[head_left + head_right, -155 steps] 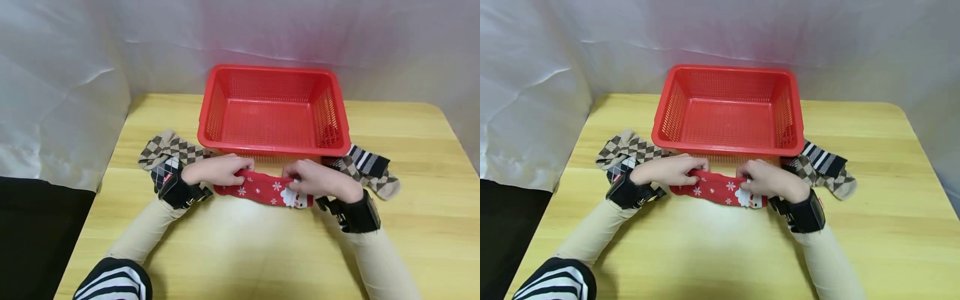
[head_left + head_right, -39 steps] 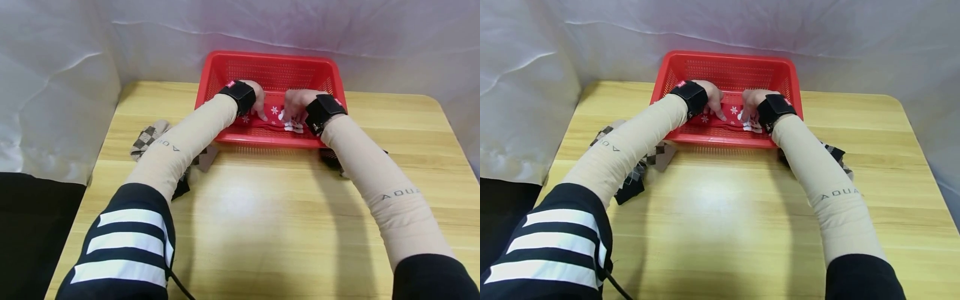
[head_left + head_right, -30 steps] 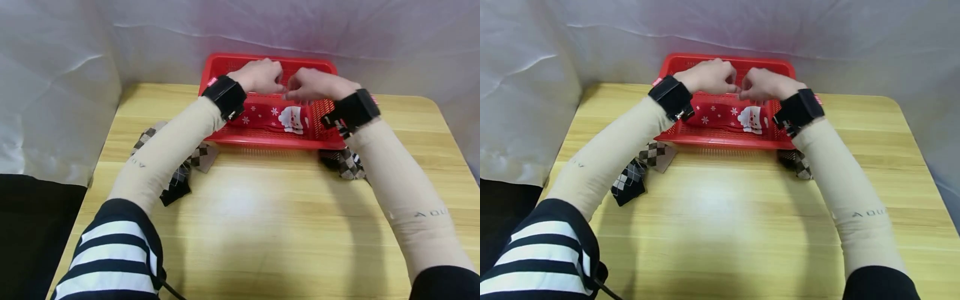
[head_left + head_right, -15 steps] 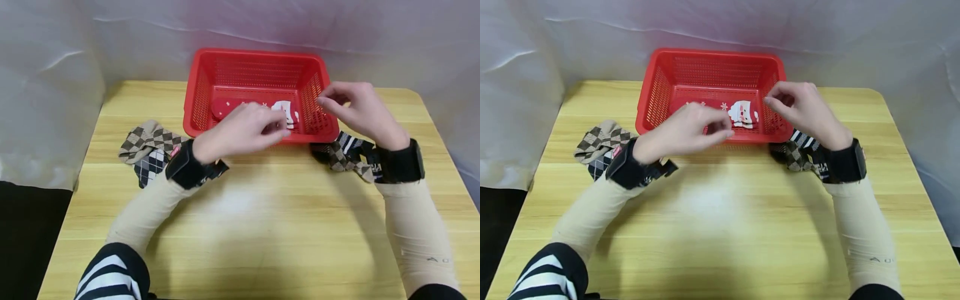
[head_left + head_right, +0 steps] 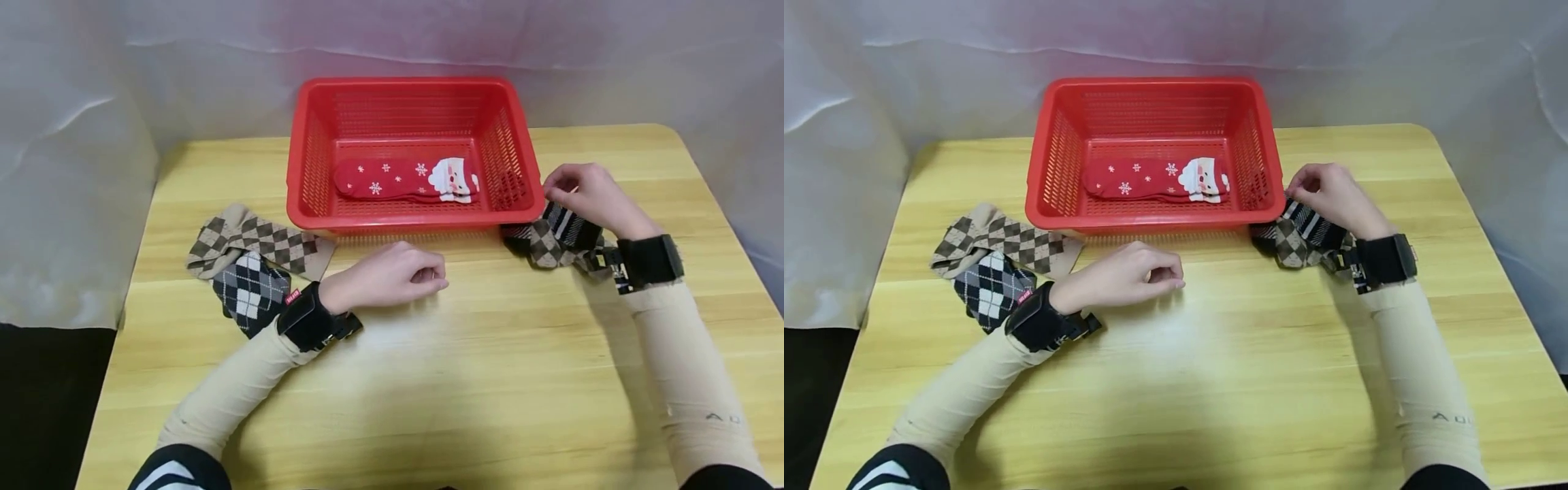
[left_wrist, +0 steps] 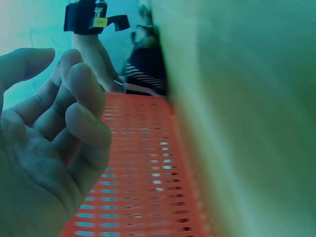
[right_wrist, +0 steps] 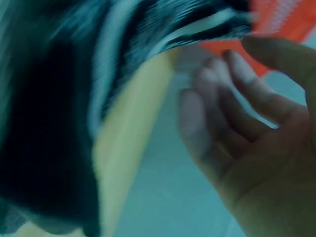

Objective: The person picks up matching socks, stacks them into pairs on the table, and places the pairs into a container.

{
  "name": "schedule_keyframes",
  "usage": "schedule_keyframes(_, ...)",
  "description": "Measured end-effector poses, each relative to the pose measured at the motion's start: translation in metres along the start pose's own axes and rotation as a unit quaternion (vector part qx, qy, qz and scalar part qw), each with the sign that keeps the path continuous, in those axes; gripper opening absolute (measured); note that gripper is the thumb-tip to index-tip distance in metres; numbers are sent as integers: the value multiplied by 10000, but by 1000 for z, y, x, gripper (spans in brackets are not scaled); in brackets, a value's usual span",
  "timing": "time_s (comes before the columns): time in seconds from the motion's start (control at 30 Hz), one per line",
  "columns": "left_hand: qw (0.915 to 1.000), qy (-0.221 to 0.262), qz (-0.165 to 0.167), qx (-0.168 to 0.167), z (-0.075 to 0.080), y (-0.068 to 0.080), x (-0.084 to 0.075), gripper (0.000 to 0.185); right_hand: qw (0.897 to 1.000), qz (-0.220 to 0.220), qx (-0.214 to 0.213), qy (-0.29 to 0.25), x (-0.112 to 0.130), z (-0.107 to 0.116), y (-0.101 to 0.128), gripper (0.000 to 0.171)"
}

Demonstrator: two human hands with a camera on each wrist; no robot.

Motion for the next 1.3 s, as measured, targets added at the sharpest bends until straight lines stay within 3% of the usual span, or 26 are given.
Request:
schedule_keyframes(0.17, 9991, 415, 72, -14, -9, 0, 21, 15, 9926, 82, 1159, 354, -15, -27, -25, 33)
schedule_keyframes(0.33, 9970, 752, 202, 49, -9, -4, 35, 14, 9819, -88, 1842, 429, -26, -37, -38, 44)
schedule_keyframes(0.53, 9934, 1064, 375, 182, -3, -6, 39, 13, 9707, -149, 2355, 455, -33, -45, -45, 42)
schedule_keyframes(0.8, 9926, 1103, 410, 294, -7, -5, 45, 14, 9757, 46, 2141, 463, -30, -45, -47, 35)
schedule_keyframes(0.93, 9919, 1123, 411, 436, -13, -8, 47, 14, 9827, -231, 1837, 99, -34, -36, -39, 29)
schedule_keyframes(1.1, 9921, 1092, 407, 461, -12, -8, 49, 14, 9840, -708, 1508, -634, -34, -8, -21, 24)
schedule_keyframes(1.3, 9942, 855, 356, 540, -4, 0, 48, 12, 9948, -323, 802, -539, -8, 39, 6, 36)
Point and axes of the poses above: each hand's wrist, its own y-axis away from the middle knuckle, its own z-axis out of the back of the hand, x = y × z, the point moved 8 cm from there along -y, towards the middle knuckle, and after that the axes turned 7 degrees about y, right-handed, at the moved point
